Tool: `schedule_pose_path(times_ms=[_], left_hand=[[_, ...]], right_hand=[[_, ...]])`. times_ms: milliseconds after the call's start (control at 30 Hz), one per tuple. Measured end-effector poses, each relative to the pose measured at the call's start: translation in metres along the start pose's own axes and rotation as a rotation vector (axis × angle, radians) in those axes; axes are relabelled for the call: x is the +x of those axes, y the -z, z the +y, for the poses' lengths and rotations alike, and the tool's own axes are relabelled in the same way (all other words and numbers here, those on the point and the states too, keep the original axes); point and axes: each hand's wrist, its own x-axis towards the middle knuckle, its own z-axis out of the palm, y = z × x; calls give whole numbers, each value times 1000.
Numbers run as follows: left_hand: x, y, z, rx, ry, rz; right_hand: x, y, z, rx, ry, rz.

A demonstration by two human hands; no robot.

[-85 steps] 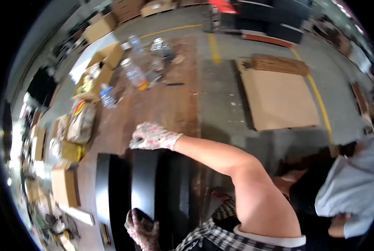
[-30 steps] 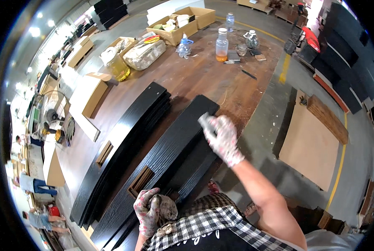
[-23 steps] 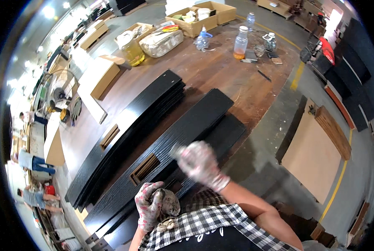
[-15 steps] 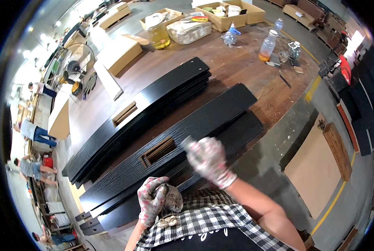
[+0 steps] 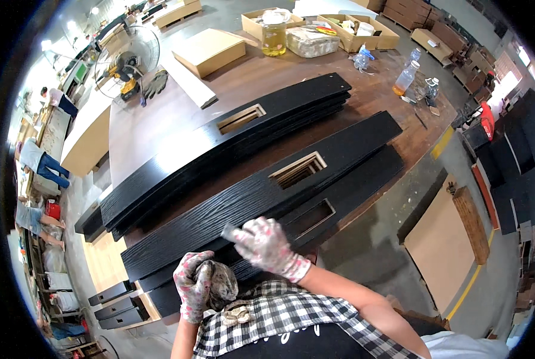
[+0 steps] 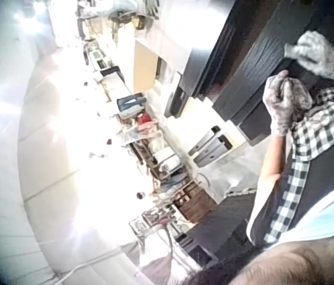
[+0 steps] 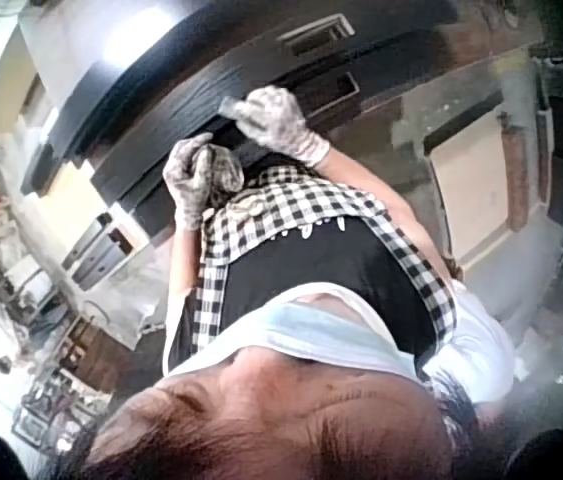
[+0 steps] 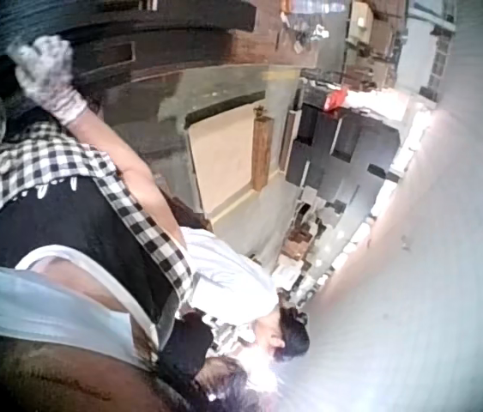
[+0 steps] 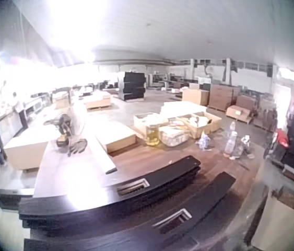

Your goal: The person is applying finish or cleaning long black furniture components using a rag and a small block.

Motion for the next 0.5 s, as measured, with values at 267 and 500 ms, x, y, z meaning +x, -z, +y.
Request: schedule_pose_path(times_ms=[267,500], left_hand=[[-26,118,-58,38,65,288],[-48,146,-86,39,-3,441]], right_hand=[[7,-3,-7,-160,-318,160],[35,-66,-98,25,-21,-35]])
